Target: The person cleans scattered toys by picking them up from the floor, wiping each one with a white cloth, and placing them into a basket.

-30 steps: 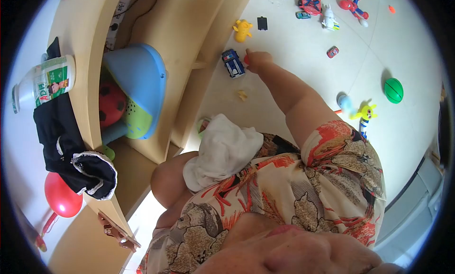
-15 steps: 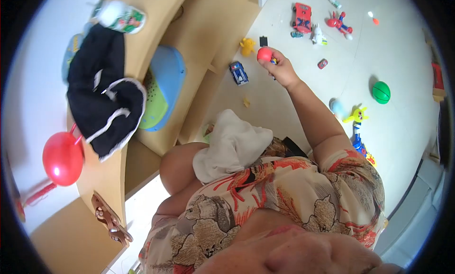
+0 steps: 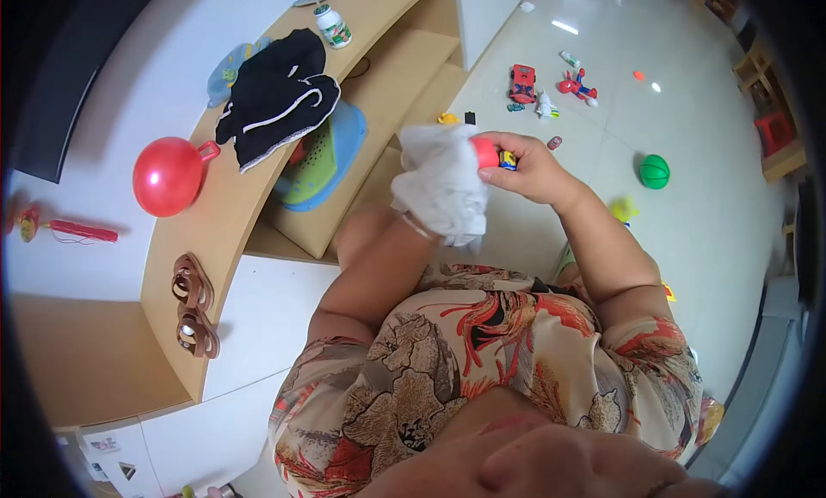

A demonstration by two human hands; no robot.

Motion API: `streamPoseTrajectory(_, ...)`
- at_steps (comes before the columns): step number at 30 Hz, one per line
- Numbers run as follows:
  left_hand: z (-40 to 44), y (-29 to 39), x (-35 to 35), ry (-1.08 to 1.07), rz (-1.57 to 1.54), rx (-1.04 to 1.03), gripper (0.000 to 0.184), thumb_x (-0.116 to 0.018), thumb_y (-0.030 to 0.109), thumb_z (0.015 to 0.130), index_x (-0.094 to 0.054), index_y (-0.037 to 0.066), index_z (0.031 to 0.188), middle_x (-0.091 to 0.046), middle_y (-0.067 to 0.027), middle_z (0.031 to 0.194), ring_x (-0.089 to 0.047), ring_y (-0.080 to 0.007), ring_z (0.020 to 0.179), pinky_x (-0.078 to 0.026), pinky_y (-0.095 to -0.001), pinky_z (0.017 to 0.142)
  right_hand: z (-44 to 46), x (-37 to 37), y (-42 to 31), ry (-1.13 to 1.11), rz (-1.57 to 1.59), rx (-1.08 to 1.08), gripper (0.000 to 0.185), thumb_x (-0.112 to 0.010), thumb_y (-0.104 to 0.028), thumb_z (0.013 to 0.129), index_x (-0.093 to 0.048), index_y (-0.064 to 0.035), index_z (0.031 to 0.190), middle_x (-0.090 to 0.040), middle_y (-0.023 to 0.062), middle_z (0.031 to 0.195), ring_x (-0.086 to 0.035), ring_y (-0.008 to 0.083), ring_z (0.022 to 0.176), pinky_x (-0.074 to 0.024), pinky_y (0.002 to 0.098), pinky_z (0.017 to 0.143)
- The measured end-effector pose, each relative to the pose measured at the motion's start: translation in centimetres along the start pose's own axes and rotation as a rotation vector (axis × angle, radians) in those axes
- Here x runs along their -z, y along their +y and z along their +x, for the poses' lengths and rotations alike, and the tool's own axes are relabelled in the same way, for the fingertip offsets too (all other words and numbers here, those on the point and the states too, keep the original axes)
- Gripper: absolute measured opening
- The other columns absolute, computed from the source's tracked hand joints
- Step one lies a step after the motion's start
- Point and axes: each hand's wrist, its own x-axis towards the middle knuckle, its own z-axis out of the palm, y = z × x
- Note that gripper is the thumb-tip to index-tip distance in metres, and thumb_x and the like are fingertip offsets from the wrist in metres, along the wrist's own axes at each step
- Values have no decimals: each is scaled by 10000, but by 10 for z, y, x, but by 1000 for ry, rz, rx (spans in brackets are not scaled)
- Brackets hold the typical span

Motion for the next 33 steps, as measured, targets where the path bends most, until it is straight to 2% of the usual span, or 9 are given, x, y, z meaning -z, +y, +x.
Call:
streamPoseTrajectory(5, 23, 51, -5, 212, 45, -279, 249, -601, 237, 687, -587, 27, 820, -573, -140, 771, -565, -309, 729, -451, -388, 657, -36, 14, -4, 174, -107, 159, 406, -678, -190, 799, -561, -15, 1147, -616, 51, 954, -544, 93, 828, -461, 250, 745)
streamPoseTrajectory(9, 43, 73, -3, -39, -219, -8, 214, -585, 229, 748, -596, 33, 833, -587, -109, 740, -577, -254, 679, -468, -365, 634, -45, 30, 14, 31, 609, -95, 363, -595, -326, 847, -550, -40, 1064, -593, 73, 831, -500, 104, 583, -420, 235, 543)
streamPoseTrajectory(11, 54, 48, -19, 52, 0, -405, 178, -557, 191, 808, -593, 23, 857, -588, -94, 746, -592, -197, 696, -488, -325, 651, -43, 40, 25, -65, 1008, -48, 371, -552, -384, 866, -539, -50, 1028, -576, 76, 783, -468, 109, 511, -391, 232, 486)
streamPoseTrajectory(12, 50, 44, -29, -153, -598, -64, 165, -522, 152, 845, -576, 27, 938, -589, -79, 798, -598, -176, 761, -499, -302, 705, -43, 42, 25, -93, 1126, -50, 380, -519, -418, 874, -525, -58, 996, -560, 76, 756, -461, 114, 494, -383, 236, 472)
streamPoseTrajectory(17, 64, 24, -48, -260, -1067, 242, 232, -517, 147, 846, -525, 51, 1057, -593, -60, 857, -600, -165, 757, -499, -288, 722, -36, 45, 26, -89, 1295, -83, 371, -501, -433, 878, -514, -76, 978, -548, 70, 727, -458, 111, 486, -377, 248, 450)
streamPoseTrajectory(20, 72, 33, -30, -272, 43, -274, 245, -542, 178, 766, -561, 7, 940, -586, -143, 835, -601, -263, 751, -492, -341, 674, -37, 50, 52, -15, 1231, -125, 364, -498, -427, 881, -515, -83, 1001, -559, 69, 720, -465, 113, 481, -386, 246, 453)
streamPoseTrajectory(23, 77, 32, -27, -122, 304, -486, 276, -519, 150, 747, -555, 10, 982, -582, -141, 816, -581, -291, 741, -473, -359, 627, -35, 57, 61, 96, 1116, -252, 355, -490, -418, 886, -520, -89, 1015, -568, 67, 704, -478, 113, 478, -393, 242, 459)
streamPoseTrajectory(31, 90, 8, -47, -220, 172, -203, 239, -539, 188, 765, -536, 13, 928, -563, -147, 795, -561, -303, 738, -457, -360, 654, -21, 63, 72, 102, 964, -279, 408, -465, -415, 893, -541, -22, 976, -579, 77, 661, -514, 125, 471, -411, 217, 447)
streamPoseTrajectory(33, 91, 7, -41, -95, -177, -250, 211, -553, 196, 781, -536, 0, 855, -557, -150, 684, -573, -287, 635, -463, -372, 594, -19, 61, 68, 67, 1050, -232, 432, -461, -423, 893, -550, -5, 958, -577, 76, 651, -522, 120, 488, -404, 209, 446)
